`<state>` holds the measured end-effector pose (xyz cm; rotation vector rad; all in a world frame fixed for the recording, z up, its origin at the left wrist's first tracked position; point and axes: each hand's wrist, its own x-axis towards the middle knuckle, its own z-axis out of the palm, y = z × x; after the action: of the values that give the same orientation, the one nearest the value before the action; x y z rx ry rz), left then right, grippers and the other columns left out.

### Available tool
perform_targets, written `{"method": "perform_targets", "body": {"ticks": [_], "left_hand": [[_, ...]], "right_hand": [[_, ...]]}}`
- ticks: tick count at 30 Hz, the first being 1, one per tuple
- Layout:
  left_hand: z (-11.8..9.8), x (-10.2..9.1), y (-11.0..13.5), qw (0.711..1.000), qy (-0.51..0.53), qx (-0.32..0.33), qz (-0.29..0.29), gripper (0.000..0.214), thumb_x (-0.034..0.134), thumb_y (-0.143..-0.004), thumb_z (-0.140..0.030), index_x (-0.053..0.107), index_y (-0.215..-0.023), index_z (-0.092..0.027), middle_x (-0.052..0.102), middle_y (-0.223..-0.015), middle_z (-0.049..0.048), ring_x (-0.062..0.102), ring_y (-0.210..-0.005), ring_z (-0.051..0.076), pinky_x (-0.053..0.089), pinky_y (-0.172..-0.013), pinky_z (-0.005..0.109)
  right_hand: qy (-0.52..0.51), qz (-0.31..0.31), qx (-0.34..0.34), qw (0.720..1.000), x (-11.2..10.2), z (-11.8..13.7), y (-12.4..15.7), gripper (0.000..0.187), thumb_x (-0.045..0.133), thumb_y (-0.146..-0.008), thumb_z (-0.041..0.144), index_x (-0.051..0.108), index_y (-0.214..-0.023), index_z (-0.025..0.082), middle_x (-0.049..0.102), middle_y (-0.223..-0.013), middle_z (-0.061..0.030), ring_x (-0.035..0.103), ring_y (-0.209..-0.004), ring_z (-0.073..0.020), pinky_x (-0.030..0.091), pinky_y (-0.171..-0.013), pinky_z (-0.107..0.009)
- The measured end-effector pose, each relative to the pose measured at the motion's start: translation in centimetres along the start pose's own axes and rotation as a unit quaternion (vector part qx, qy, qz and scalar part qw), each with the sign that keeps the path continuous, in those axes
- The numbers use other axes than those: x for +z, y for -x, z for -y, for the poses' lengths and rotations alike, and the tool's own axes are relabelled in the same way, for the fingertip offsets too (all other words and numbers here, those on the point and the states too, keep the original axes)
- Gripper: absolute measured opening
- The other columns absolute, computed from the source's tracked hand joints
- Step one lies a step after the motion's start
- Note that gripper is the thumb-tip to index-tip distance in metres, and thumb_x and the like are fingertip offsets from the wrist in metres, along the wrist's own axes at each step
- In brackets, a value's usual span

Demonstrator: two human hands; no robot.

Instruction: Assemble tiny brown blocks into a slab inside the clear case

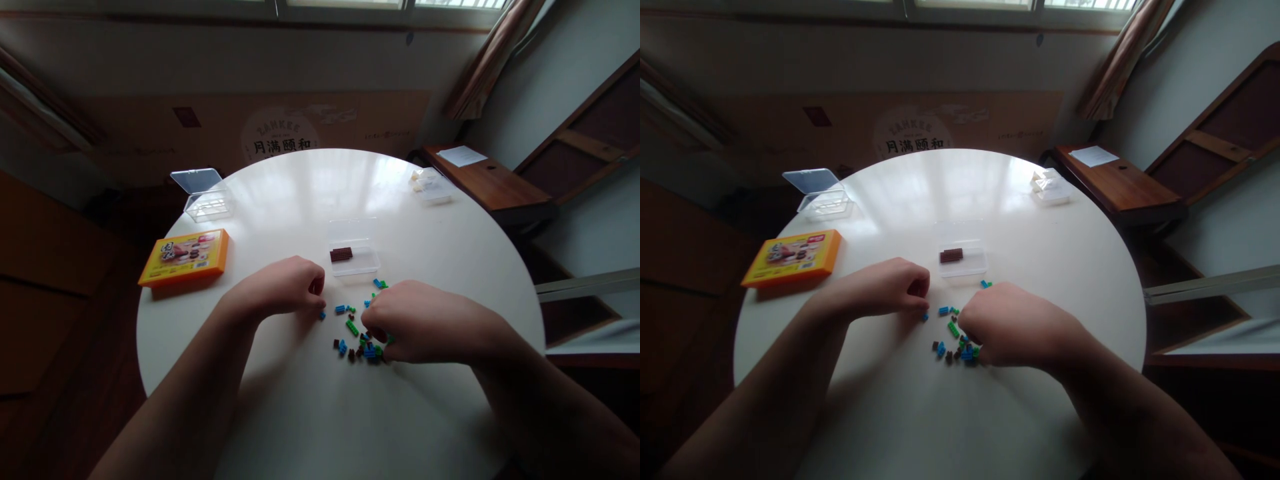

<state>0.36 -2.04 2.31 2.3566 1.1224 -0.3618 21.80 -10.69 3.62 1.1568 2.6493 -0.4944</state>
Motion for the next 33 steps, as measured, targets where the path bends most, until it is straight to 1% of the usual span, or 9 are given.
{"method": "perform_targets", "body": {"ticks": [6, 9, 13, 17, 21, 24, 27, 29, 33], "left_hand": [[-0.1, -0.1, 0.0, 1.0, 0.005, 0.003, 0.007, 0.018, 0.064, -0.072, -0.038, 0.066, -0.076, -0.021, 0.067, -0.076, 0.0015, 0.055, -0.064, 0.015, 0.036, -0.053, 0.025], [0.0, -0.1, 0.0, 1.0, 0.008, 0.006, 0.008, 0.018, 0.063, -0.071, -0.038, 0.065, -0.075, -0.021, 0.067, -0.075, 0.001, 0.055, -0.063, 0.015, 0.036, -0.053, 0.025], [0.1, -0.1, 0.1, 1.0, 0.009, 0.009, 0.012, 0.017, 0.063, -0.07, -0.038, 0.065, -0.075, -0.022, 0.067, -0.075, 0.0004, 0.055, -0.064, 0.015, 0.036, -0.052, 0.025], [0.2, 0.0, 0.0, 1.0, 0.009, 0.008, 0.01, 0.017, 0.064, -0.07, -0.038, 0.066, -0.075, -0.021, 0.068, -0.076, 0.0009, 0.056, -0.064, 0.015, 0.036, -0.053, 0.025], [0.3, 0.1, -0.1, 1.0, 0.017, 0.012, 0.011, 0.018, 0.064, -0.07, -0.038, 0.066, -0.076, -0.022, 0.068, -0.076, 0.0009, 0.057, -0.064, 0.015, 0.037, -0.053, 0.025], [0.4, 0.1, -0.1, 1.0, 0.02, 0.008, 0.012, 0.019, 0.064, -0.07, -0.039, 0.067, -0.077, -0.021, 0.068, -0.077, 0.0013, 0.057, -0.064, 0.015, 0.037, -0.053, 0.025], [0.6, 0.1, -0.1, 1.0, 0.022, 0.006, 0.019, 0.02, 0.064, -0.07, -0.039, 0.068, -0.078, -0.021, 0.069, -0.079, 0.0018, 0.058, -0.065, 0.016, 0.038, -0.054, 0.025], [0.7, 0.1, -0.1, 1.0, 0.021, 0.006, 0.02, 0.018, 0.062, -0.07, -0.036, 0.069, -0.079, -0.022, 0.07, -0.08, 0.0021, 0.058, -0.066, 0.016, 0.039, -0.056, 0.025], [0.8, 0.2, 0.0, 1.0, 0.017, 0.002, 0.01, 0.015, 0.06, -0.068, -0.028, 0.07, -0.078, -0.022, 0.07, -0.081, 0.0014, 0.059, -0.066, 0.015, 0.039, -0.056, 0.025]], "right_hand": [[0.004, -0.013, 0.035, 0.999, -0.3, -0.9, -0.2, 0.01, 0.054, -0.074, 0.019, 0.059, -0.065, 0.019, 0.059, -0.065, -0.0016, 0.043, -0.055, -0.0125, 0.022, -0.051, -0.028], [-0.01, -0.001, 0.021, 1.0, -0.3, -0.8, 0.0, 0.007, 0.057, -0.072, 0.023, 0.059, -0.067, 0.02, 0.058, -0.064, -0.0007, 0.042, -0.055, -0.0124, 0.022, -0.051, -0.028], [-0.015, 0.01, 0.004, 1.0, -0.1, -0.3, -0.1, 0.008, 0.058, -0.071, 0.025, 0.06, -0.066, 0.019, 0.056, -0.062, -0.0014, 0.042, -0.055, -0.013, 0.021, -0.05, -0.028], [-0.016, 0.016, 0.025, 0.999, -0.1, -0.6, -0.4, 0.004, 0.06, -0.069, 0.023, 0.062, -0.069, 0.02, 0.058, -0.065, -0.0008, 0.044, -0.056, -0.0135, 0.022, -0.05, -0.028], [-0.013, 0.011, 0.052, 0.998, -0.4, -1.4, -0.1, 0.005, 0.059, -0.071, 0.021, 0.064, -0.072, 0.02, 0.06, -0.069, -0.0011, 0.047, -0.059, -0.0137, 0.025, -0.052, -0.027], [-0.024, 0.002, 0.05, 0.998, -0.5, -1.6, 0.4, 0.007, 0.058, -0.073, 0.02, 0.065, -0.072, 0.022, 0.062, -0.068, -0.0001, 0.048, -0.059, -0.0137, 0.026, -0.054, -0.027], [-0.034, -0.012, 0.041, 0.999, -0.7, -1.2, 1.2, 0.011, 0.058, -0.075, 0.021, 0.067, -0.071, 0.024, 0.065, -0.07, 0.0004, 0.051, -0.061, -0.0144, 0.028, -0.058, -0.028], [-0.03, -0.02, 0.044, 0.998, -0.9, -0.7, 1.8, 0.013, 0.057, -0.076, 0.021, 0.067, -0.068, 0.024, 0.066, -0.07, 0.0006, 0.052, -0.062, -0.0148, 0.029, -0.059, -0.029], [-0.016, -0.027, 0.056, 0.998, -0.8, 0.5, 2.6, 0.017, 0.056, -0.075, 0.015, 0.066, -0.064, 0.024, 0.064, -0.065, 0.0015, 0.051, -0.056, -0.014, 0.025, -0.056, -0.03]]}}
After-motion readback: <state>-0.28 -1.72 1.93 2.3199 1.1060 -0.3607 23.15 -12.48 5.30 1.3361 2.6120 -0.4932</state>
